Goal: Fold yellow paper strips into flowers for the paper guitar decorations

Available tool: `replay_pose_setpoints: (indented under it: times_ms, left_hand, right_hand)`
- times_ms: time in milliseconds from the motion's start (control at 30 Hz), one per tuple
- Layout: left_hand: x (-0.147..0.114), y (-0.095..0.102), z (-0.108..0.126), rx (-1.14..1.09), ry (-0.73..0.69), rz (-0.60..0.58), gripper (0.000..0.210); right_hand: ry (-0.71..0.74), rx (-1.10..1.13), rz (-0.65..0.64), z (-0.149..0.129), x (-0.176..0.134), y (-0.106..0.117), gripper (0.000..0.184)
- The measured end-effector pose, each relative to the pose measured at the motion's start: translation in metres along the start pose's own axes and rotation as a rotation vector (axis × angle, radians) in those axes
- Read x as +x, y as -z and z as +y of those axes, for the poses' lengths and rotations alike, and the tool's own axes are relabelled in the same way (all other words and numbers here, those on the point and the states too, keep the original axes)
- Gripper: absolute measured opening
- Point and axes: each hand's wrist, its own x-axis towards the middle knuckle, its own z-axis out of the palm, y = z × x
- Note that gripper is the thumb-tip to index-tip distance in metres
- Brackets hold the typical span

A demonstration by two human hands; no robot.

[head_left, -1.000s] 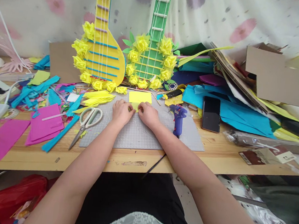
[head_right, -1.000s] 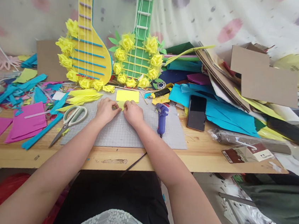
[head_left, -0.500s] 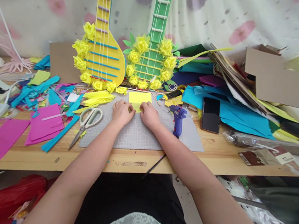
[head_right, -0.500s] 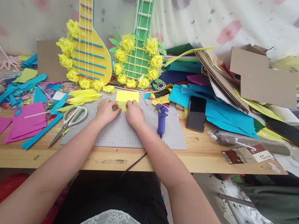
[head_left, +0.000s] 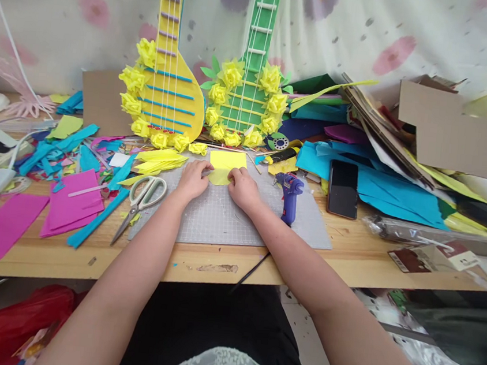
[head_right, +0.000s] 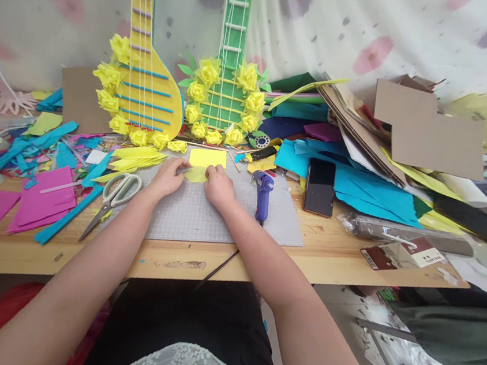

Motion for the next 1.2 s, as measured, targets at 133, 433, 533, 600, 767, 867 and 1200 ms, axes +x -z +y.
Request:
replay_pose_setpoints:
  times_ms: [133,433,533,600,767,867,1200]
  left_hand:
    - [0.003,0.000,-0.005,0.000,-0.057,-0.030,0.043]
    - [0.004,-0.002,-0.009,-0.096,-0.133,-0.046,0.018]
    - [-0.001,0.004,-0.004,-0.006,-0.215,0.000,0.012]
    - [-0.004,0.008,0.002,0.060,-0.278,0.046,0.012]
    - [-0.009,0.010,0.012,0.127,-0.338,0.047,0.012]
    - [-0.009,0.008,0.013,0.111,-0.326,0.003,0.015]
    - [-0.004,-0.003,0.000,-0.194,-0.290,-0.113,0.022]
  right_hand:
    - [0.018,0.076,0.011,0.002,-0.001,0.002,0.028]
    - [0.063,0.197,0.075,0.010,-0.001,-0.001,0.030]
    - [0.070,0.239,0.128,0.012,0.000,0.000,0.033]
    - [0.092,0.267,0.178,0.014,0.001,0.002,0.034]
    - [0.145,0.301,0.127,0.016,-0.001,0.004,0.034]
    - [0.144,0.298,0.056,0.015,-0.002,0.003,0.035]
    - [0.182,0.293,0.051,0.020,0.002,-0.003,0.032]
